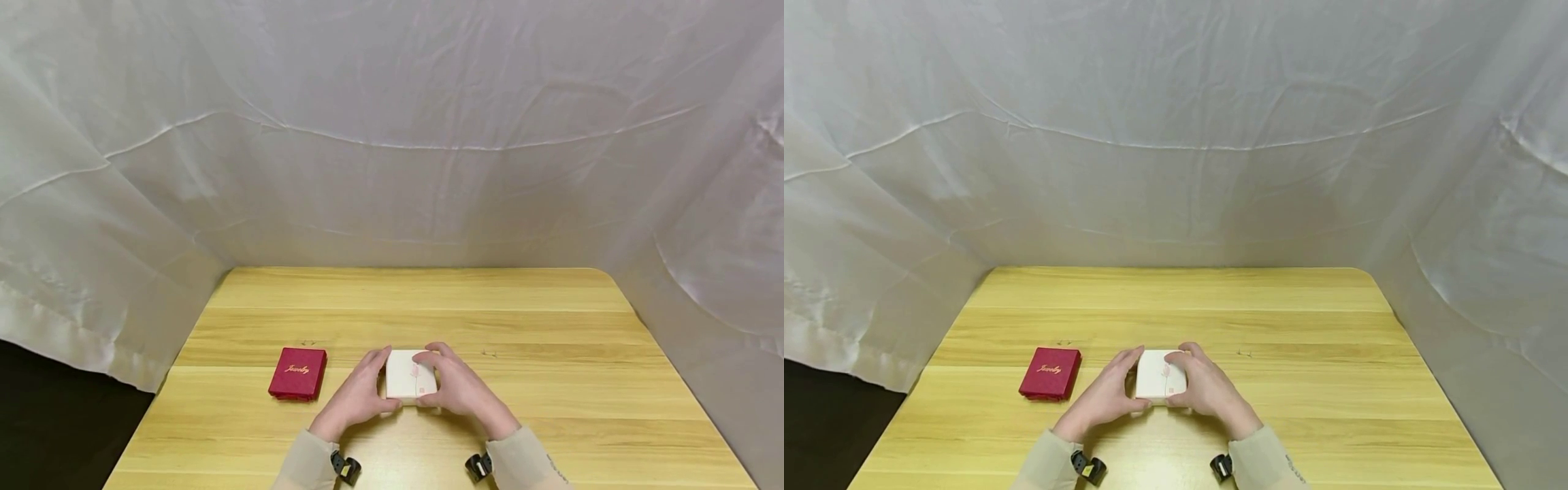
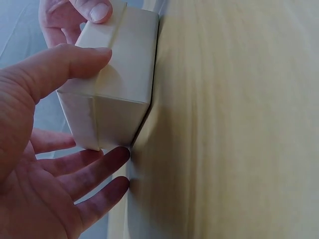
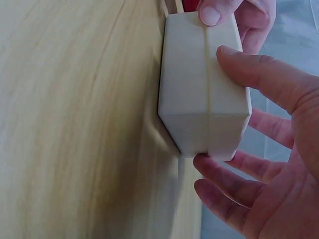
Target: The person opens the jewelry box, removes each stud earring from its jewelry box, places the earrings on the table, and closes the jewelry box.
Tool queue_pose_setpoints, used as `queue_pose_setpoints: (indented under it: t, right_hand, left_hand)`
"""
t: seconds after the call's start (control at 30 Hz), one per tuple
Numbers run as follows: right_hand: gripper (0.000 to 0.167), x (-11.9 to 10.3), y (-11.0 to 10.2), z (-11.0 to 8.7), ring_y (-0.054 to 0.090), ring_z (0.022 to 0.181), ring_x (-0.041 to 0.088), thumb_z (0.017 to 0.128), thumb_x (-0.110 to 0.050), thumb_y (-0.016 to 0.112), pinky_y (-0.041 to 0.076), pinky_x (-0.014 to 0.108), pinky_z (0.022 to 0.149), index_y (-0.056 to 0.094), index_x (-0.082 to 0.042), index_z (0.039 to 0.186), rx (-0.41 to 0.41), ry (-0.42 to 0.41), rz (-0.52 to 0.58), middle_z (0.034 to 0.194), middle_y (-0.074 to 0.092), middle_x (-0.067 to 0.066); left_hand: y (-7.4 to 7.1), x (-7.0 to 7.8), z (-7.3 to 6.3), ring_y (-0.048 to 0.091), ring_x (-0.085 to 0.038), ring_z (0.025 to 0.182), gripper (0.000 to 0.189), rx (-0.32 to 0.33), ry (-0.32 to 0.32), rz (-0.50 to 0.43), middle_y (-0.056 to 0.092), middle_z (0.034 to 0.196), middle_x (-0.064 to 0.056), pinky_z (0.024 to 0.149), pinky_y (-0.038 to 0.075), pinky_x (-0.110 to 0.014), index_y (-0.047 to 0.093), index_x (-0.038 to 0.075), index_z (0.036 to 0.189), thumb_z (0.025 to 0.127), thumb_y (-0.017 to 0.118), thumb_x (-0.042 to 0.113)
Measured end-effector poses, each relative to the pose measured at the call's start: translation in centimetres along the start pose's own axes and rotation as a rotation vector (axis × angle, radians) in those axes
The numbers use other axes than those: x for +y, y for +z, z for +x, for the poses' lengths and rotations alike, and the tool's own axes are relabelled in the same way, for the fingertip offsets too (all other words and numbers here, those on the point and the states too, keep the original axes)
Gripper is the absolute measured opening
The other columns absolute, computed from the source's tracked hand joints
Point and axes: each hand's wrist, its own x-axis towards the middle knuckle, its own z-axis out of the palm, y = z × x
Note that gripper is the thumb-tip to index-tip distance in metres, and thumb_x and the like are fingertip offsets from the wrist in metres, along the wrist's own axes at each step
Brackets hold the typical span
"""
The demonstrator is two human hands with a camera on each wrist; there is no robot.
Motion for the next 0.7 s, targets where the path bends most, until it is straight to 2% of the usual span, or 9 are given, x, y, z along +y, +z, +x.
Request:
queue_pose_setpoints:
  t: [0.4, 0.7]
  right_hand:
    - [0.069, 0.16, 0.35, -0.10, 0.055, 0.112, 0.034, 0.070, -0.022, 0.090, 0.049, 0.050, 0.090, 0.060, -0.009, 0.130, -0.009, 0.000, -0.031, 0.140, 0.043, 0.019]
    - [0.070, 0.45, 0.89, -0.03, 0.057, 0.105, 0.029, 0.069, -0.021, 0.090, 0.050, 0.045, 0.085, 0.058, -0.010, 0.130, -0.012, -0.008, -0.062, 0.138, 0.044, 0.018]
  left_hand:
    - [-0.05, -0.05, -0.02, 0.046, -0.034, 0.128, 0.097, -0.022, -0.012, 0.014, 0.040, 0.147, -0.019, 0.104, 0.040, -0.050, 0.033, -0.001, 0.150, 0.075, 0.085, 0.029]
    - [0.21, -0.22, 0.16, 0.047, -0.034, 0.128, 0.097, -0.034, -0.020, 0.038, 0.041, 0.146, -0.020, 0.104, 0.041, -0.049, 0.034, -0.002, 0.150, 0.074, 0.086, 0.029]
